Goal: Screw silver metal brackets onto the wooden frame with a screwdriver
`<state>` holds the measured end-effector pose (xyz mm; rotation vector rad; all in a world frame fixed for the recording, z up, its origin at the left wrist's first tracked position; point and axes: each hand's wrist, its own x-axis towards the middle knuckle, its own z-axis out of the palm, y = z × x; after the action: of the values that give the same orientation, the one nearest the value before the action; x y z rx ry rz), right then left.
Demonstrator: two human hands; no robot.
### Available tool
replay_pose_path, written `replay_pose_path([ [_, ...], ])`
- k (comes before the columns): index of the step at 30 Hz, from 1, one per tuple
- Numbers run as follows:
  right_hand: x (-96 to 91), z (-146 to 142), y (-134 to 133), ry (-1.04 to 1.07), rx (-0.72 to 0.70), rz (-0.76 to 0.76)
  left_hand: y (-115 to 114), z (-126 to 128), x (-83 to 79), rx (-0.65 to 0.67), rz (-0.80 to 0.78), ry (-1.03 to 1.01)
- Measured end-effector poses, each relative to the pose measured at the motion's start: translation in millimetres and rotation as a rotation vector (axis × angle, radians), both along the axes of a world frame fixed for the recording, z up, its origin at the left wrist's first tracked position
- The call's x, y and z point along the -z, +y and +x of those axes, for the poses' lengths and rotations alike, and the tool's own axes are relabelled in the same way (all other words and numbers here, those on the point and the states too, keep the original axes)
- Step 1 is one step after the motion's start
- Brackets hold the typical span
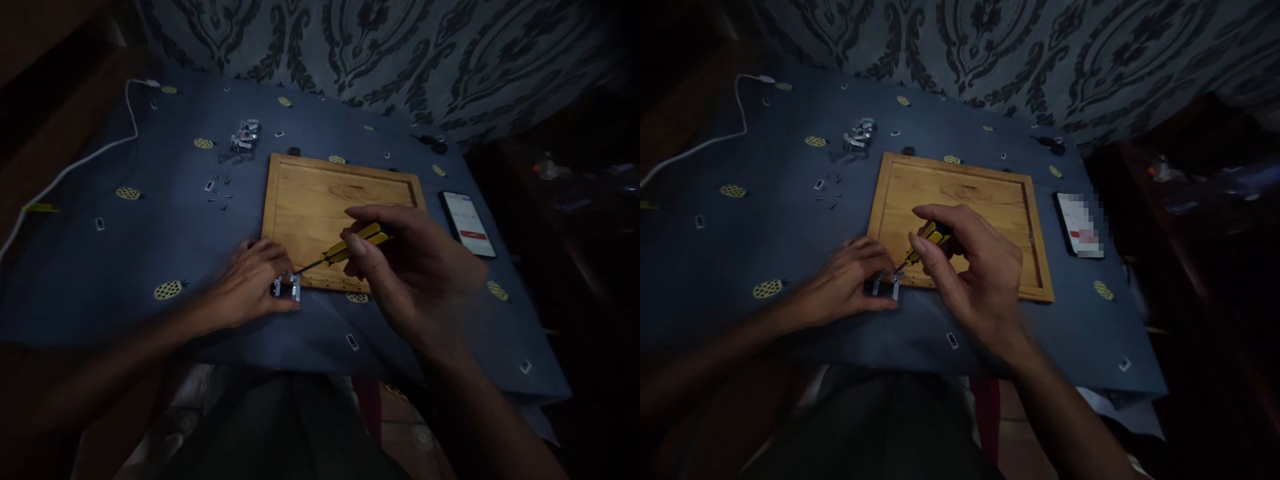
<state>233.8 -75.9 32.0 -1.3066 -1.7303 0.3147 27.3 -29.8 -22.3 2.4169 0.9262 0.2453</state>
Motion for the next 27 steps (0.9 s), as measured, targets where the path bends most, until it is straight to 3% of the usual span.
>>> replay_pose_path([
  [9, 5.2, 3, -1, -0.047, -0.002, 0.015, 0, -2, 1.5, -0.003, 0.014, -0.033],
  [16, 6.7, 3, 2, -0.024, -0.089, -0.002, 0, 0, 0.4, -0.002, 0.005, -0.003],
  [27, -15.4, 5, 0, 0.056, -0.271, -0.184, -1, -1, 1.7, -0.006, 0.015, -0.025],
])
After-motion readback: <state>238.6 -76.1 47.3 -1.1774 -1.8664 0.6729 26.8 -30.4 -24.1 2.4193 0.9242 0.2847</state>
